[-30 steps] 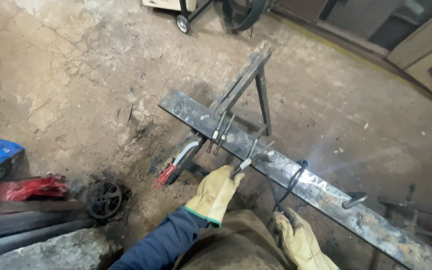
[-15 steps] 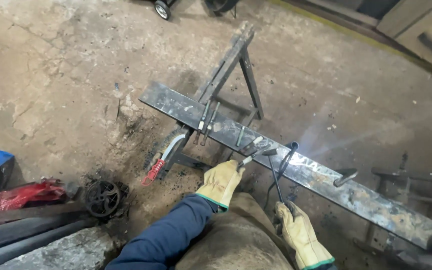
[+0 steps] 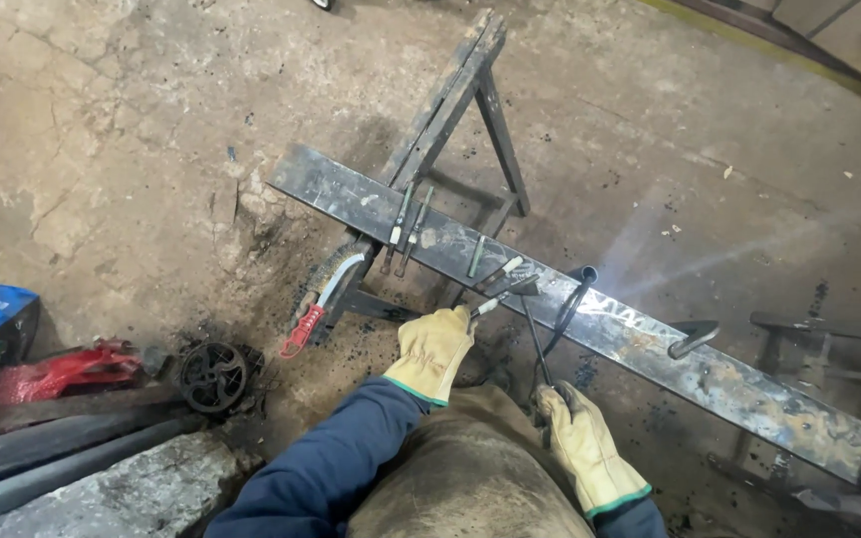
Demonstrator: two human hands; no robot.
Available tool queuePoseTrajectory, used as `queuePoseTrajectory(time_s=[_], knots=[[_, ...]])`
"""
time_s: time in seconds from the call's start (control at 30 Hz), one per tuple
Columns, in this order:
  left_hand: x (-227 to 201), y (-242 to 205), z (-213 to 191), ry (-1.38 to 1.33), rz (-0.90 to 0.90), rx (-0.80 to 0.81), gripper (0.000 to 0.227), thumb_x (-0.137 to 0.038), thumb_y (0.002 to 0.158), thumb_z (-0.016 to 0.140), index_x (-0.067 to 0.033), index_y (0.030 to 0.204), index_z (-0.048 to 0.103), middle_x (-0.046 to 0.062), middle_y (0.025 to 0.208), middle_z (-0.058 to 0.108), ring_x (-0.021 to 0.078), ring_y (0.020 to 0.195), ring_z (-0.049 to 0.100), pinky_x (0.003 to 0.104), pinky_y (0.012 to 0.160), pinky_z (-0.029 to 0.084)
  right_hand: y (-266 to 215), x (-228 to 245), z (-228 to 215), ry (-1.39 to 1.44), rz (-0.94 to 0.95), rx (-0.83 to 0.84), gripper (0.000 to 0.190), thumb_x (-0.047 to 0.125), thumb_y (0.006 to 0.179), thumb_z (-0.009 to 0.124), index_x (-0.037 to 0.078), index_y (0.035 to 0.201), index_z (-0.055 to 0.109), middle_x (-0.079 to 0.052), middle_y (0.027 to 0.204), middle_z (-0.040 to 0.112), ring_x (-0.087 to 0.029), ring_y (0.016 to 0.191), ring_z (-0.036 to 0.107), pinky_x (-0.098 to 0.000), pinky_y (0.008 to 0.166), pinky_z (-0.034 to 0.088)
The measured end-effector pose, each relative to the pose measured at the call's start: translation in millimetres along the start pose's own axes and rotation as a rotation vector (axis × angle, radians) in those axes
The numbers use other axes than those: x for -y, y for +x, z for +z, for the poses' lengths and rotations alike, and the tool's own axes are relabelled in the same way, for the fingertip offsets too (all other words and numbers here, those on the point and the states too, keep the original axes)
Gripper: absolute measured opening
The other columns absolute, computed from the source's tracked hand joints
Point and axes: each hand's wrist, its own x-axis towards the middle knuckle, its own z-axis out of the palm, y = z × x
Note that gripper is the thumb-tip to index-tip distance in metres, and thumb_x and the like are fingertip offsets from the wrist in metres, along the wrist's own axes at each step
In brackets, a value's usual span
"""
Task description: Welding metal pieces together on a sawhorse using a welding torch.
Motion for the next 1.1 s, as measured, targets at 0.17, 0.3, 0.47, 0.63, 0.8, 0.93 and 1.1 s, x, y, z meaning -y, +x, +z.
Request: queuePoseTrajectory(time_s=[0.17, 0.3, 0.47, 0.63, 0.8, 0.93, 1.1], knots=[[3.8, 14.6, 13.6, 0.027, -0.102, 0.051, 0.028, -0.034, 0.097, 0.057, -0.0090, 0.095, 0.069, 0.019, 0.085, 0.073, 0.0413, 0.079, 0.072, 0.056, 0.063, 0.054, 4.6, -25.3, -1.9, -0.486, -0.253, -0.168, 0.037, 0.022, 0.097, 0.058, -0.007, 0.118, 0.067, -0.018, 0.106, 0.074, -0.025, 0.101, 0.068, -0.0328, 0.087, 0.052], [6.4, 7.8, 12.7, 0.086, 0.047, -0.030, 0.030, -0.033, 0.100, 0.055, -0.0058, 0.095, 0.068, 0.019, 0.083, 0.072, 0.0394, 0.076, 0.073, 0.054, 0.060, 0.055, 10.8, 38.3, -2.3, -0.490, 0.183, 0.066, 0.036, 0.026, 0.100, 0.054, 0.001, 0.114, 0.075, -0.016, 0.106, 0.077, -0.028, 0.101, 0.071, -0.0340, 0.087, 0.055], [14.1, 4.4, 19.7, 0.406, 0.177, -0.069, 0.020, -0.016, 0.100, 0.053, -0.0011, 0.100, 0.066, 0.017, 0.082, 0.072, 0.0341, 0.070, 0.075, 0.051, 0.046, 0.053, 2.1, -22.8, -1.5, -0.169, 0.033, -0.053, 0.045, 0.024, 0.096, 0.053, -0.007, 0.129, 0.058, -0.014, 0.111, 0.077, -0.023, 0.101, 0.074, -0.0317, 0.085, 0.057], [10.2, 14.8, 14.9, 0.241, 0.032, -0.003, 0.019, -0.019, 0.096, 0.053, -0.0040, 0.097, 0.065, 0.018, 0.081, 0.072, 0.0377, 0.070, 0.074, 0.055, 0.049, 0.053, 10.7, 15.2, -4.9, -0.393, 0.113, 0.000, 0.039, 0.027, 0.098, 0.055, 0.000, 0.122, 0.068, -0.013, 0.107, 0.079, -0.023, 0.100, 0.074, -0.0312, 0.087, 0.056], [10.6, 14.1, 14.8, 0.300, 0.128, -0.059, 0.017, -0.016, 0.091, 0.055, -0.0037, 0.098, 0.065, 0.019, 0.081, 0.072, 0.0367, 0.069, 0.074, 0.054, 0.049, 0.053, 15.4, 42.0, -5.6, -0.401, 0.166, 0.098, 0.037, 0.030, 0.097, 0.052, 0.006, 0.116, 0.072, -0.011, 0.106, 0.079, -0.025, 0.100, 0.076, -0.0325, 0.087, 0.058], [16.7, 14.5, 29.4, 0.265, 0.042, -0.040, 0.018, -0.017, 0.098, 0.052, -0.0047, 0.099, 0.065, 0.017, 0.082, 0.072, 0.0372, 0.071, 0.074, 0.055, 0.050, 0.052, 6.0, 58.5, -1.8, -0.402, 0.188, 0.017, 0.036, 0.030, 0.097, 0.054, 0.004, 0.113, 0.073, -0.014, 0.101, 0.079, -0.027, 0.096, 0.075, -0.0338, 0.085, 0.057], [16.2, 15.8, 24.4, 0.313, 0.084, -0.041, 0.020, -0.020, 0.095, 0.054, -0.0039, 0.098, 0.065, 0.017, 0.080, 0.072, 0.0363, 0.068, 0.074, 0.055, 0.048, 0.053, 17.7, 11.5, -6.2, -0.473, 0.063, 0.040, 0.035, 0.027, 0.098, 0.051, 0.006, 0.112, 0.075, -0.012, 0.103, 0.079, -0.025, 0.099, 0.074, -0.0319, 0.086, 0.056]])
